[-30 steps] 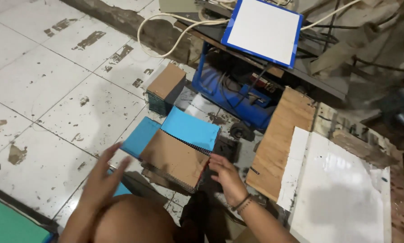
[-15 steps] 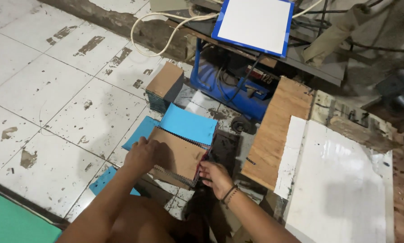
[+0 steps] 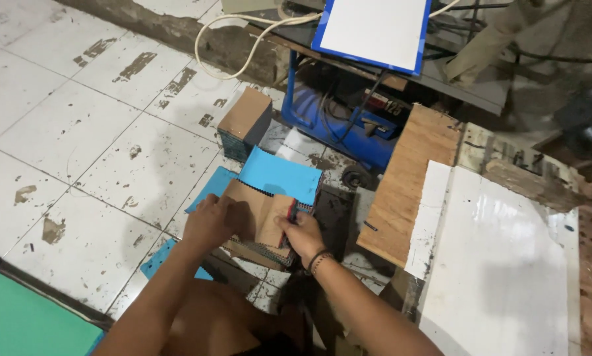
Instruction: The person uses a drill press to punch holes in fabric swatches and then assembles them into a sample book while sitting on the floor.
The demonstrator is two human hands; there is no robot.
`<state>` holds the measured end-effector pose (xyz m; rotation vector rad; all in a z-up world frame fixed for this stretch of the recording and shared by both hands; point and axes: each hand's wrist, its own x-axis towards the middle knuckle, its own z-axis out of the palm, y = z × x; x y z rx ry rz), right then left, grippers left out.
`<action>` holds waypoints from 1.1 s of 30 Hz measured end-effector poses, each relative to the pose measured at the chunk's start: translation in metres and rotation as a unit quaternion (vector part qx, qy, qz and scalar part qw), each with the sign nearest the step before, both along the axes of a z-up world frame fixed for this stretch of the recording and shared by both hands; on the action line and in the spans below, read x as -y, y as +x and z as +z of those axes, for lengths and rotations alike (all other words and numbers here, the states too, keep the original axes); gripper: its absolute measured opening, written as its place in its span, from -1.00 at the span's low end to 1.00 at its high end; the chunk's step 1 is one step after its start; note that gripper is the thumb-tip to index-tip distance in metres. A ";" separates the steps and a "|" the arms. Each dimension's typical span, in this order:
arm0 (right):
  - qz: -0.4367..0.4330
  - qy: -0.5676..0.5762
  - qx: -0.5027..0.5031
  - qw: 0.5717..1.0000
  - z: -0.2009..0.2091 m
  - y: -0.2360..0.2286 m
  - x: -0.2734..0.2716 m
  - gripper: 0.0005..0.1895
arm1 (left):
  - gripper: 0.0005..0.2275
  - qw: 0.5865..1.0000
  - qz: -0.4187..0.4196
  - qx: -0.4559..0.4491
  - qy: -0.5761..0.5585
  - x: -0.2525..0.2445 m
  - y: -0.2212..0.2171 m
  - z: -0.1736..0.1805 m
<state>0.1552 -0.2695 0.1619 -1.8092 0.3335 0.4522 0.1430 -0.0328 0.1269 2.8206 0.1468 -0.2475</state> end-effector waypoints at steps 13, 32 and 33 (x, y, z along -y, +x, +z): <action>0.490 -0.274 0.200 0.803 0.316 -0.031 0.063 -0.55 | -0.03 0.902 -0.160 0.095 -0.389 0.074 -0.045 0.218; 0.158 -0.377 0.211 0.888 0.229 -0.077 0.390 -0.66 | -0.54 0.797 -0.005 -0.282 -0.534 0.385 -0.113 0.174; 0.145 -0.369 0.241 0.886 0.219 -0.096 0.396 -0.66 | -0.41 0.841 -0.063 -0.294 -0.451 0.378 -0.114 0.175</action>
